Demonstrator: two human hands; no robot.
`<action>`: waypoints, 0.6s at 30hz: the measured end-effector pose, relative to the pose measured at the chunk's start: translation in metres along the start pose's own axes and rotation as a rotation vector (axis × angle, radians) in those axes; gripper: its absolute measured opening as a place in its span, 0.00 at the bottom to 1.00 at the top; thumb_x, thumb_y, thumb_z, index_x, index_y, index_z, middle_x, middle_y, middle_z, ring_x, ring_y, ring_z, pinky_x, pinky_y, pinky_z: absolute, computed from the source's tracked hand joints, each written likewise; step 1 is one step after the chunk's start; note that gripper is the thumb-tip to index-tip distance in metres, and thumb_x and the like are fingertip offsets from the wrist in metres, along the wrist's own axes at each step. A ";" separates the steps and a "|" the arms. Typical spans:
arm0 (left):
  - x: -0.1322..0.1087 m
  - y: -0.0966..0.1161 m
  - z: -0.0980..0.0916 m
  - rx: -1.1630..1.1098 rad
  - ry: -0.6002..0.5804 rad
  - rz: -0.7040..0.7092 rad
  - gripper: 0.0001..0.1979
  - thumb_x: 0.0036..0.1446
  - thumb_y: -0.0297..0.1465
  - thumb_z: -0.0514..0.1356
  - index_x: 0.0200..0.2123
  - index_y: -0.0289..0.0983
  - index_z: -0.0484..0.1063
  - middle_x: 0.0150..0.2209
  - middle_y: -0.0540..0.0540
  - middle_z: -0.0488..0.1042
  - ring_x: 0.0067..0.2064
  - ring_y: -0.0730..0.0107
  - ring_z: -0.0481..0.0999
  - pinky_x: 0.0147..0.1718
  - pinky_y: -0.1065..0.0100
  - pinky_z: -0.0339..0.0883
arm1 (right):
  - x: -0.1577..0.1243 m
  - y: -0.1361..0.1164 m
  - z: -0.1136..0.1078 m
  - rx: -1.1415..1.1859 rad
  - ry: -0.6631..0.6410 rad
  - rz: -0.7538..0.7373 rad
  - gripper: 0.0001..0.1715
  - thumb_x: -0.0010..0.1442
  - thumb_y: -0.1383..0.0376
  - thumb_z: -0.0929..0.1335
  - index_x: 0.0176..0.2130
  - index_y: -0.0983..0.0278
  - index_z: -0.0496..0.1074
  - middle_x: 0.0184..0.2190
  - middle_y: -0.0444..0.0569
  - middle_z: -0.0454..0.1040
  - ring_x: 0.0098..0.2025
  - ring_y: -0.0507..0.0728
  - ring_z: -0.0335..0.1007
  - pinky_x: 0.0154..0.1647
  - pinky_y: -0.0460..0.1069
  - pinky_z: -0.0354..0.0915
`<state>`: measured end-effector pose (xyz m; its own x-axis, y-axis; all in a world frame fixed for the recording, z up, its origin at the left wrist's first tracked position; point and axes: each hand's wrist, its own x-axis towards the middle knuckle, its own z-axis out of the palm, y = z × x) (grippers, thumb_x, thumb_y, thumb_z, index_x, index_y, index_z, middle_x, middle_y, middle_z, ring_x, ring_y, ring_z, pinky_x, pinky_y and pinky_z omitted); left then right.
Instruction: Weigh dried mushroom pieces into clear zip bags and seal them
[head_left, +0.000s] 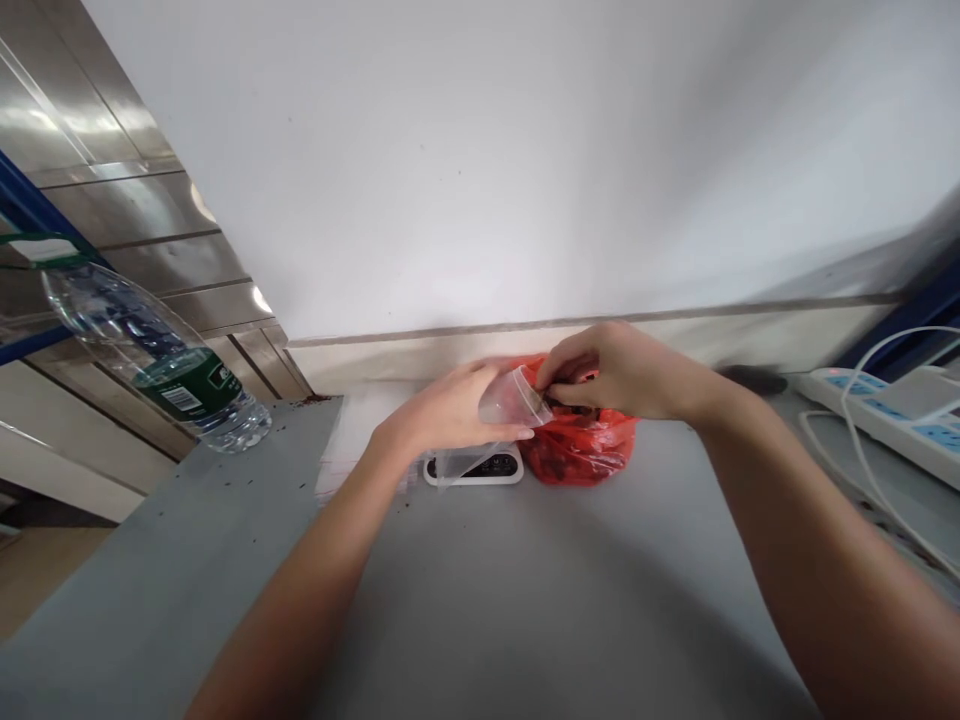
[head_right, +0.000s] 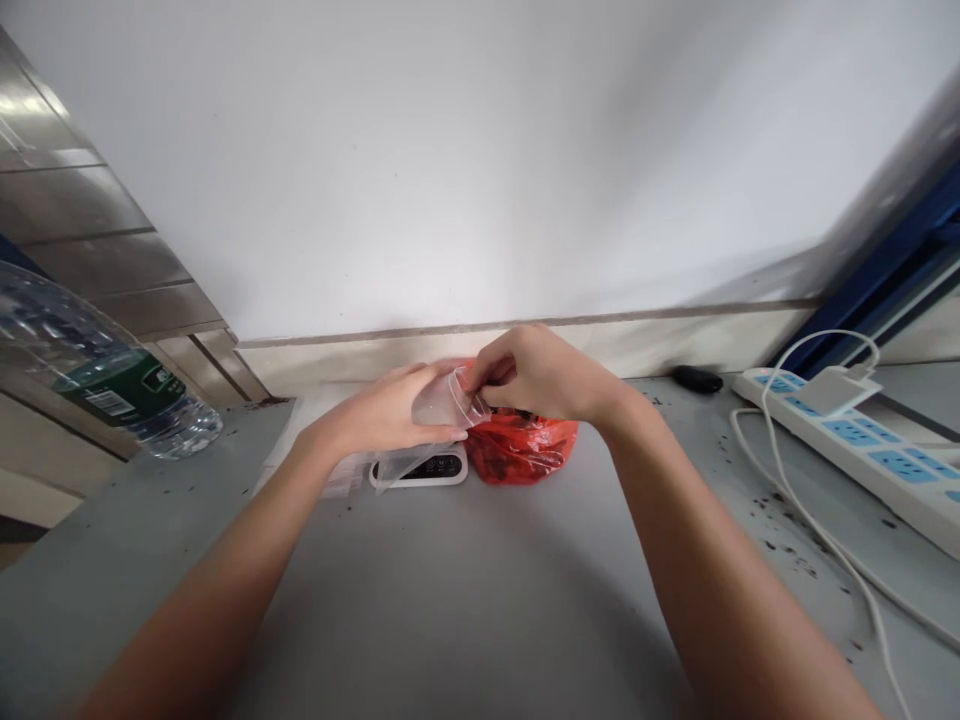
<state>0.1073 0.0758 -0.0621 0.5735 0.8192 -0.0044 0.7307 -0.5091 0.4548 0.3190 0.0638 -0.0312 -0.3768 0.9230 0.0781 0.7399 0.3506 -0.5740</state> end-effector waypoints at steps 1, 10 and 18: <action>0.000 0.000 0.000 -0.020 0.004 0.013 0.40 0.57 0.53 0.62 0.69 0.48 0.58 0.68 0.46 0.65 0.67 0.48 0.64 0.60 0.56 0.65 | 0.001 -0.001 0.004 0.047 0.017 -0.028 0.11 0.50 0.72 0.68 0.29 0.61 0.80 0.24 0.42 0.79 0.28 0.53 0.73 0.29 0.47 0.66; 0.002 -0.018 -0.007 -0.145 0.151 0.003 0.35 0.54 0.53 0.65 0.59 0.39 0.69 0.58 0.39 0.75 0.57 0.48 0.75 0.54 0.54 0.69 | 0.008 0.009 0.017 0.485 0.164 -0.166 0.15 0.54 0.60 0.71 0.42 0.62 0.76 0.44 0.54 0.81 0.39 0.59 0.78 0.37 0.53 0.73; -0.010 -0.027 -0.026 -0.193 0.065 0.007 0.51 0.49 0.49 0.69 0.71 0.41 0.54 0.70 0.39 0.61 0.69 0.46 0.63 0.63 0.54 0.62 | 0.011 0.004 0.030 -0.093 0.144 -0.360 0.06 0.53 0.68 0.67 0.26 0.62 0.73 0.25 0.46 0.74 0.30 0.55 0.67 0.32 0.49 0.60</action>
<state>0.0725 0.0877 -0.0513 0.5484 0.8345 0.0536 0.6388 -0.4594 0.6172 0.3011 0.0704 -0.0575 -0.5442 0.7488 0.3784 0.6247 0.6627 -0.4131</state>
